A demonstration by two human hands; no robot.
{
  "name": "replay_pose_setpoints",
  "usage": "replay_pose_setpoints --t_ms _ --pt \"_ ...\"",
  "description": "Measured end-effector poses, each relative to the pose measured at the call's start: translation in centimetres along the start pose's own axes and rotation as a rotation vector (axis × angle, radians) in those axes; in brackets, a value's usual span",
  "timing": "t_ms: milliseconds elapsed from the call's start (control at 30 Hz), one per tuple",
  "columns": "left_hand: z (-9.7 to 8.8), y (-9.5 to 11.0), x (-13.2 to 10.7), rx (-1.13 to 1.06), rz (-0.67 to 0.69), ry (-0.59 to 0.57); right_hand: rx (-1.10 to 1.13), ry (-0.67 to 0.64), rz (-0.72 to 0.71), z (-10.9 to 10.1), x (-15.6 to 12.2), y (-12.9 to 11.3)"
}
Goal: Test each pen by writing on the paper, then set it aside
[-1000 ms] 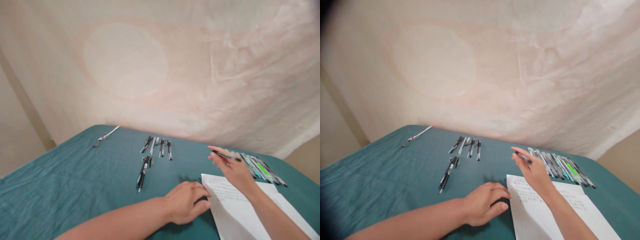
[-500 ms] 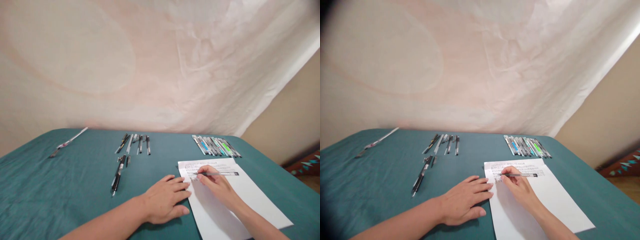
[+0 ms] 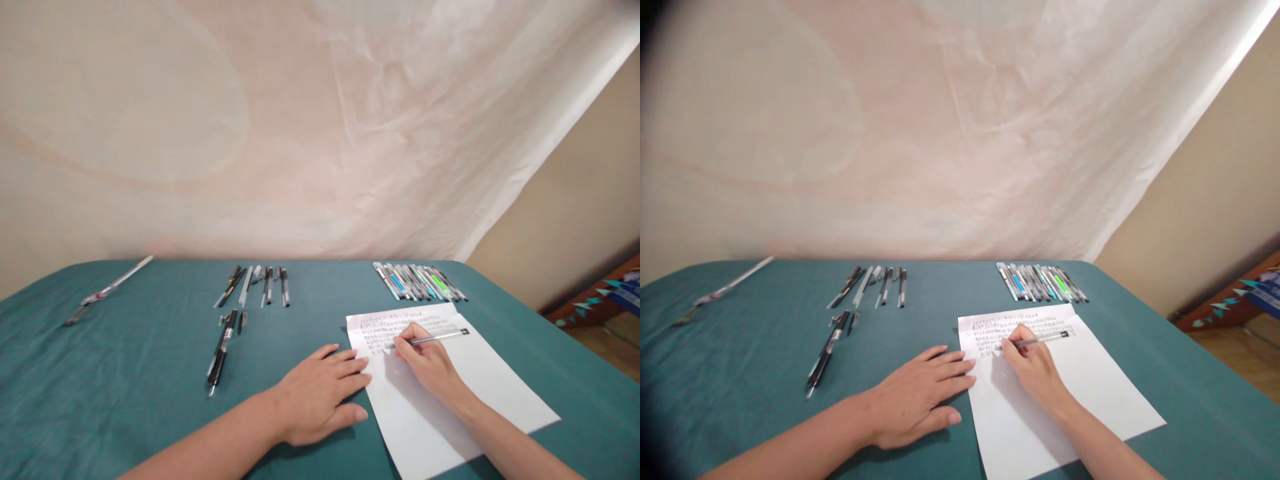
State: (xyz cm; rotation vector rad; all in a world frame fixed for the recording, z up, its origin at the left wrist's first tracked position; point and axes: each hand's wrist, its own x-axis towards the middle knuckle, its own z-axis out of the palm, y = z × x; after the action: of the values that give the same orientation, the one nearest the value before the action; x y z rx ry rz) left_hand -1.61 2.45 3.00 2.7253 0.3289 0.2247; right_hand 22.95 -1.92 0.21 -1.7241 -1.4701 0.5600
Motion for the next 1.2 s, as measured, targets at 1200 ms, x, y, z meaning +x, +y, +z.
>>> replay_pose_setpoints --t_ms 1200 --pt "0.05 -0.11 0.11 -0.008 -0.001 0.014 -0.004 0.008 -0.093 0.01 0.13 0.54"
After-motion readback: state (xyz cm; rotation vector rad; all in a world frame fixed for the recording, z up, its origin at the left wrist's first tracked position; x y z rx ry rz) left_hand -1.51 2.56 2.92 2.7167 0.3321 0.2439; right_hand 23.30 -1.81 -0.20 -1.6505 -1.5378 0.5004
